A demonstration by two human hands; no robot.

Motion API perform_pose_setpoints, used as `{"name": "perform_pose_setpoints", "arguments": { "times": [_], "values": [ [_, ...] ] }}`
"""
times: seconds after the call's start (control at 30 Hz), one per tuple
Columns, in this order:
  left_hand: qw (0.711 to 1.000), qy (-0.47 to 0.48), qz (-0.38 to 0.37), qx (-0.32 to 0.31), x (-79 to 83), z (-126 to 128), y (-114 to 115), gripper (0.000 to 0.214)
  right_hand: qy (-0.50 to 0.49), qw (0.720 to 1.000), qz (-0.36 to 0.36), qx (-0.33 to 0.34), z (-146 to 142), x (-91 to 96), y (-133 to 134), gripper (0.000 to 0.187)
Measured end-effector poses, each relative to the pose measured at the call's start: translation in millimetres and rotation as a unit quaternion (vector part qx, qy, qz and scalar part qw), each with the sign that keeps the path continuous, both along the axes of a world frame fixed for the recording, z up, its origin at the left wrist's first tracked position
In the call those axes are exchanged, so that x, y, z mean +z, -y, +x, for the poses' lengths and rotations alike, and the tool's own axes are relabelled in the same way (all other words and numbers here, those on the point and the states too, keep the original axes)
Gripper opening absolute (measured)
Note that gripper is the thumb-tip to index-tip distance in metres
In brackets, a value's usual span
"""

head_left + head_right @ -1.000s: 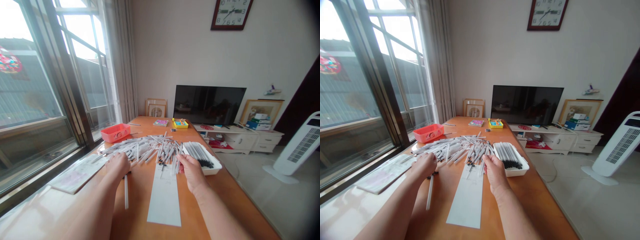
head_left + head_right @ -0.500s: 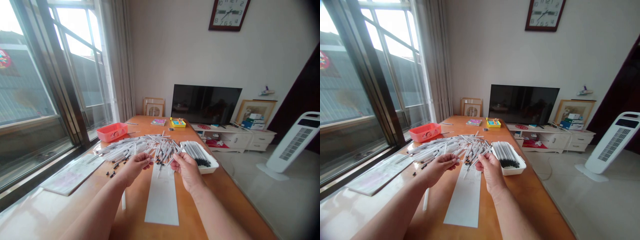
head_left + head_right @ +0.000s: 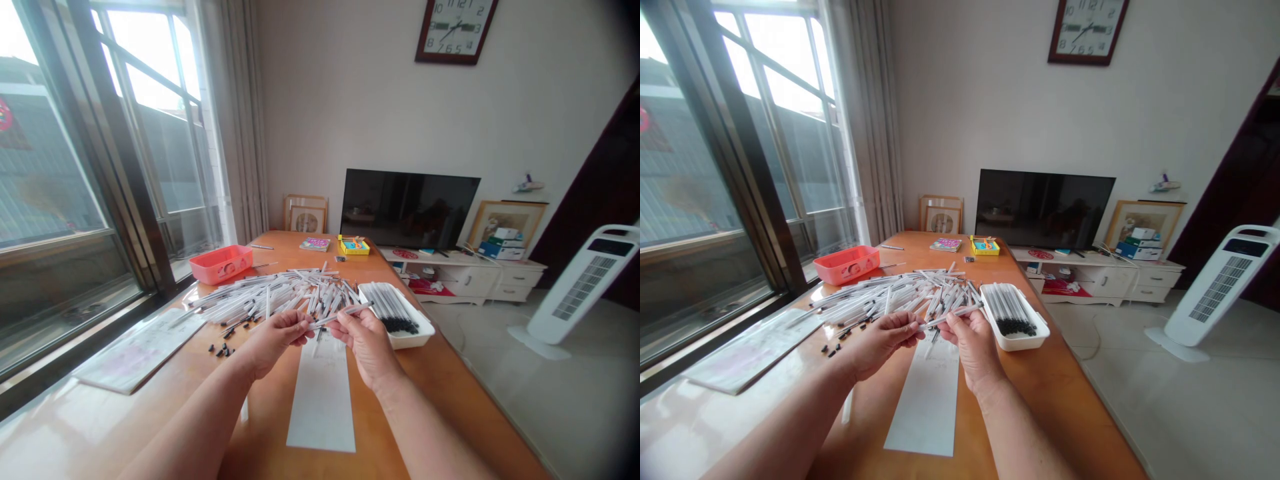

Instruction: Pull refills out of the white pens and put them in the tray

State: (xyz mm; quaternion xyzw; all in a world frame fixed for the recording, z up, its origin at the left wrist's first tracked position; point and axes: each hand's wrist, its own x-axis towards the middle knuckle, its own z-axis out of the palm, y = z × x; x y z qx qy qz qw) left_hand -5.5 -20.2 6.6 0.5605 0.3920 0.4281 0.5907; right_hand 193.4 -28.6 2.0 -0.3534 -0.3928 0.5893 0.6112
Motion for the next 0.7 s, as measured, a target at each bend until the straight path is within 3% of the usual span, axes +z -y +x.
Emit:
{"name": "perform_pose_setpoints", "arguments": {
  "times": [0.37,0.7],
  "values": [
    [0.999,0.031,-0.045,0.002,2.1,5.9,5.3,0.034,0.007,1.000,0.011,-0.006,-1.5,-0.4,1.2,0.034],
    [0.999,-0.024,0.027,0.006,0.2,7.4,4.2,0.029,0.012,1.000,0.004,0.007,-0.9,-0.6,1.6,0.034]
  ]
}}
